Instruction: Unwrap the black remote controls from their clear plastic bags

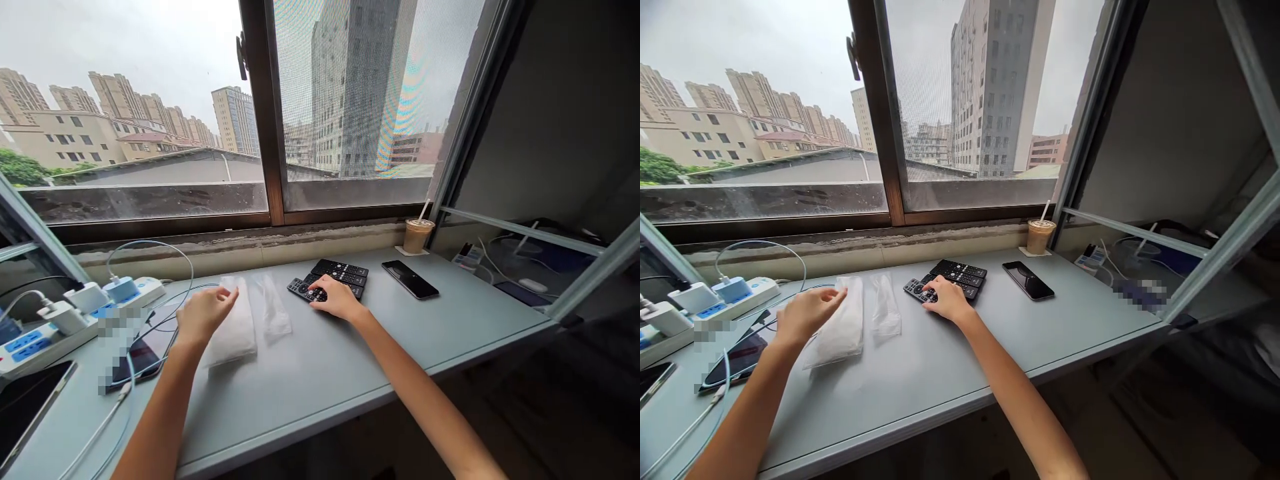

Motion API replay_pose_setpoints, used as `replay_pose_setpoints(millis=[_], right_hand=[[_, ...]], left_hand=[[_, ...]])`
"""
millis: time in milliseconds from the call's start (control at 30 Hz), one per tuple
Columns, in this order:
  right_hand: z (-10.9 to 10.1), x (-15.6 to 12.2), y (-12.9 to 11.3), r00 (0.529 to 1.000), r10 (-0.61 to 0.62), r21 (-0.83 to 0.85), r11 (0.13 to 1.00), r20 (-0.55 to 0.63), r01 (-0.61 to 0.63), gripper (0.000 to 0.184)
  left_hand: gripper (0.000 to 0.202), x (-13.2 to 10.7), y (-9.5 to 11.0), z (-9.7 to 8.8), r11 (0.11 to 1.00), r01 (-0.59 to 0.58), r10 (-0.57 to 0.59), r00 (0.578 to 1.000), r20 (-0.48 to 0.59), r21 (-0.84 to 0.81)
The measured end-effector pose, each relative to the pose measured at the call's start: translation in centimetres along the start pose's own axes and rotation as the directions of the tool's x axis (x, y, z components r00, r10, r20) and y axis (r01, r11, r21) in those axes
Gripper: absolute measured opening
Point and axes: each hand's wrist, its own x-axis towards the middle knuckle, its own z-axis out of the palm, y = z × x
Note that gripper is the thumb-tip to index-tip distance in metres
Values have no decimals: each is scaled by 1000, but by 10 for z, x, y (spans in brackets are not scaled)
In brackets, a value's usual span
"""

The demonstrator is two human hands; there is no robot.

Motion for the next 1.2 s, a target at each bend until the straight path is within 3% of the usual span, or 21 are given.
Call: replay_pose_setpoints(millis=[67, 133, 200, 233, 300, 367, 567, 667, 833, 1000, 1100, 1200], right_hand=[[0, 0, 0, 1000, -1, 9, 1000, -1, 1, 33], [0, 0, 0, 1000, -9, 28, 1000, -12, 9, 35], [0, 0, 1, 1000, -7, 34, 999, -22, 7, 33], [-1, 0, 1, 1000, 0, 30, 1000, -25, 1, 32], [-2, 0, 1, 1000, 20, 21, 1000, -24, -19, 31], [-3, 0, 0, 999, 50, 23, 998, -20, -50, 36], [-3, -1, -6, 986, 167, 9, 986, -9, -167, 53], [-1, -2, -8, 982, 188, -9, 982, -15, -188, 53], [5, -2, -9, 993, 104, 15, 995, -60, -103, 47], [5, 1, -9, 977, 104, 64, 994, -185, -94, 43], [3, 4, -7, 940, 141, 135, 985, -310, -104, 49], [2, 6, -6, 909, 146, 214, 975, -391, -65, 50]], left_hand=[[37, -1, 3, 2, 998, -55, 56, 996, -67, 17], [33, -3, 10, 9, 964, -257, 258, 966, 15, -63], [39, -7, 17, 21, 854, -485, 513, 845, 151, -190], [44, -9, 20, 27, 817, -535, 573, 793, 207, -216], [53, -12, 21, 40, 798, -558, 602, 736, 310, -226], [59, -13, 17, 49, 803, -559, 593, 715, 370, -208], [68, -8, 5, 54, 869, -468, 487, 751, 446, -160], [60, -8, 9, 51, 855, -497, 512, 758, 404, -152], [37, -8, 16, 48, 836, -529, 542, 761, 356, -143], [24, -11, 24, 53, 825, -503, 551, 818, 165, -258], [13, -12, 33, 53, 758, -507, 560, 829, 9, -410], [8, -12, 37, 47, 744, -519, 504, 849, -158, -420]])
